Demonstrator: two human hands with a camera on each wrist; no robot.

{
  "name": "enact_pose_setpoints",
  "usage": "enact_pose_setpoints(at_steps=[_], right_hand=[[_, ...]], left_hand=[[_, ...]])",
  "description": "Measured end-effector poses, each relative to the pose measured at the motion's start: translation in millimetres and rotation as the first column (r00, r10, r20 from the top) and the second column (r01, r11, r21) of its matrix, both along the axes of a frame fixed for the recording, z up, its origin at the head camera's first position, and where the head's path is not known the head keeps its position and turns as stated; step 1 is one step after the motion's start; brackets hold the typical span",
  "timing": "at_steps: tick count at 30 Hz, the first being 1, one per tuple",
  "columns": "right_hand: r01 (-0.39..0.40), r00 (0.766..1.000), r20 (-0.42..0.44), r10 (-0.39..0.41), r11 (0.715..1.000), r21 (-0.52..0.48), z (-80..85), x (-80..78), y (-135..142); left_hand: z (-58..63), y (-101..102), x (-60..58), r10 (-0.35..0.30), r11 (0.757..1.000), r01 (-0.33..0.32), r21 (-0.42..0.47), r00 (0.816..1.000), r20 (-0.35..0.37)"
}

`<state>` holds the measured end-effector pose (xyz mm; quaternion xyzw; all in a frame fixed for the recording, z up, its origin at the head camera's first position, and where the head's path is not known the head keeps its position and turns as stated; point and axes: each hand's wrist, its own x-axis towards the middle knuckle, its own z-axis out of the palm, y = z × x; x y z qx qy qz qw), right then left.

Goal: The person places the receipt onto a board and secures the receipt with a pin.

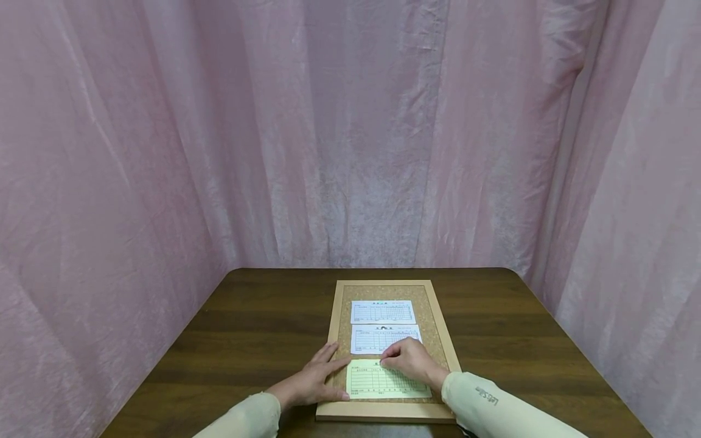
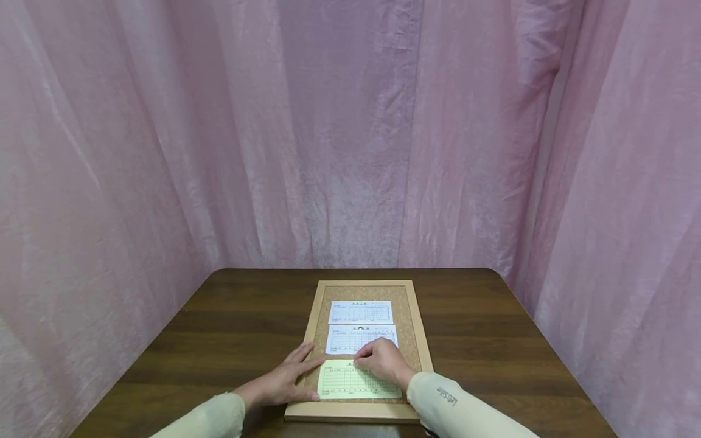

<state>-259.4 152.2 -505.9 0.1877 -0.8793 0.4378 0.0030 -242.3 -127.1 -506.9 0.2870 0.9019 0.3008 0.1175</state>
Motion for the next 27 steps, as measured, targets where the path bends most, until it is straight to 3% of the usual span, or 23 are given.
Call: enact_pose_setpoints(at_steps=[27], right_hand=[[-0.003, 1.000, 0.012, 0.003, 1.000, 0.015, 5.8, 4.8, -0.8]], left_hand=[[-0.2, 0.4, 0.0, 0.010, 1.000, -0.010, 0.004, 1.000, 0.002]])
